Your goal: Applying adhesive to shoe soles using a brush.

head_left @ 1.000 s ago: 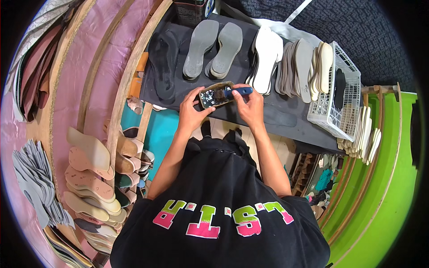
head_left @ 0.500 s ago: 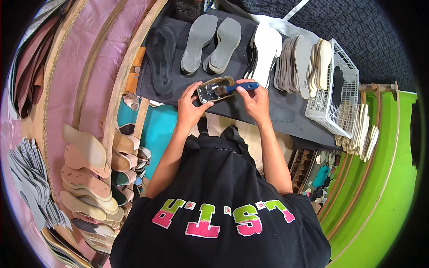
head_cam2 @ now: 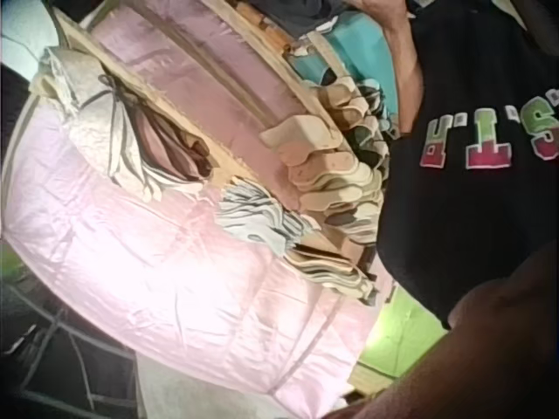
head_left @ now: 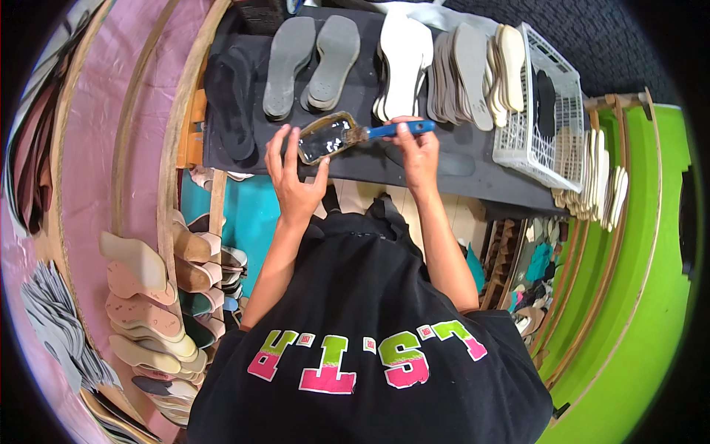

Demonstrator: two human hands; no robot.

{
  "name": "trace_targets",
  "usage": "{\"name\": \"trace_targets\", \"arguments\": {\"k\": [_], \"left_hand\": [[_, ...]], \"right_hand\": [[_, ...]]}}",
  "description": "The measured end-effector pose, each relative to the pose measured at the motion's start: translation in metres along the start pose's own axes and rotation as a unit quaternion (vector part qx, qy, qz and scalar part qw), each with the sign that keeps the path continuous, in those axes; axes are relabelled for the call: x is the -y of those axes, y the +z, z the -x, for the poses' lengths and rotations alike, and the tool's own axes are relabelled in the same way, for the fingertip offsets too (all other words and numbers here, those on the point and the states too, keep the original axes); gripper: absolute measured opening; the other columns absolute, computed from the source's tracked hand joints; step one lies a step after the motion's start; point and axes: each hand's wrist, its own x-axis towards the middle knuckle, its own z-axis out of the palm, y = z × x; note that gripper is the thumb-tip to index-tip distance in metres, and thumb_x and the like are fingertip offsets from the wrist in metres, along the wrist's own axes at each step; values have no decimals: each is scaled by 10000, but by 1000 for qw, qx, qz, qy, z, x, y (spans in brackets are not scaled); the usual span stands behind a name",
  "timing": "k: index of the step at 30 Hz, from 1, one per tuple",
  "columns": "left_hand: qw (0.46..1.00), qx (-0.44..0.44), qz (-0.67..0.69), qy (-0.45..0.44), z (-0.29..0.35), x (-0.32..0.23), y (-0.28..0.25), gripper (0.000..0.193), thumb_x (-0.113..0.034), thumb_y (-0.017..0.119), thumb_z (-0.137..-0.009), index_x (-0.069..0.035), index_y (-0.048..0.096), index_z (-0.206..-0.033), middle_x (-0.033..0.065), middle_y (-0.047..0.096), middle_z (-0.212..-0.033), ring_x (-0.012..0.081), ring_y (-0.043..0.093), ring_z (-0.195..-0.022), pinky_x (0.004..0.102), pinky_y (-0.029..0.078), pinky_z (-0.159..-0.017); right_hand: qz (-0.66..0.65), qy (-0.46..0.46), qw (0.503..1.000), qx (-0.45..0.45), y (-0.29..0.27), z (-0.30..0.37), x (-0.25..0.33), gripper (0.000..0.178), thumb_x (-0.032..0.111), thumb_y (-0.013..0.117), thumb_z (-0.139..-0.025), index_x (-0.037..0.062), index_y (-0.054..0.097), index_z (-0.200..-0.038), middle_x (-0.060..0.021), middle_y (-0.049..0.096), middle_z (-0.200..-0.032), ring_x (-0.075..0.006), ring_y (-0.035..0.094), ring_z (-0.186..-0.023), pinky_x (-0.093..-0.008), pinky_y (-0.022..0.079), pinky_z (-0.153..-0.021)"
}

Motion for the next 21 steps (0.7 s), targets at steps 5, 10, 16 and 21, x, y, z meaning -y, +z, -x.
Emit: {"name": "trace_targets", "arguments": {"k": [5, 10, 16, 21], "left_hand": [[978, 91, 187, 34, 6, -35, 26, 447, 33, 819, -827, -11, 732, -1263, 143, 690, -1257, 282, 715, -1116, 387, 587, -961], [941, 288, 178, 7, 15, -55, 78, 530, -41, 791, -873, -1, 662, -1385, 177, 650, -1361, 350, 662, -1241, 411, 554, -1050], [946, 319, 61, -10, 31, -63, 117, 641, -99, 814, -851, 38, 616, -1445, 188, 601, -1438, 383, 532, -1372, 456, 434, -1183], [949, 308, 62, -10, 36, -57, 125, 582, -49, 819, -827, 21, 666, -1384, 177, 619, -1308, 383, 577, -1253, 451, 475, -1111]], "right_hand": [[-70, -10, 992, -104, -63, 11, 14, 236, 193, 642, -1110, -22, 664, -1204, -153, 729, -1113, -193, 727, -982, -334, 634, -853], [76, -49, 983, -162, -114, 24, 14, 201, 183, 672, -1098, -3, 676, -1178, -96, 717, -1061, -127, 689, -916, -303, 614, -805], [257, 22, 958, -129, -117, 35, -2, 175, 97, 790, -982, -17, 712, -1090, -90, 773, -959, -126, 738, -883, -307, 604, -779], [196, 54, 961, -186, -150, 34, -24, 176, 102, 803, -962, -16, 731, -1070, -90, 782, -889, -141, 750, -848, -312, 597, -744]]}}
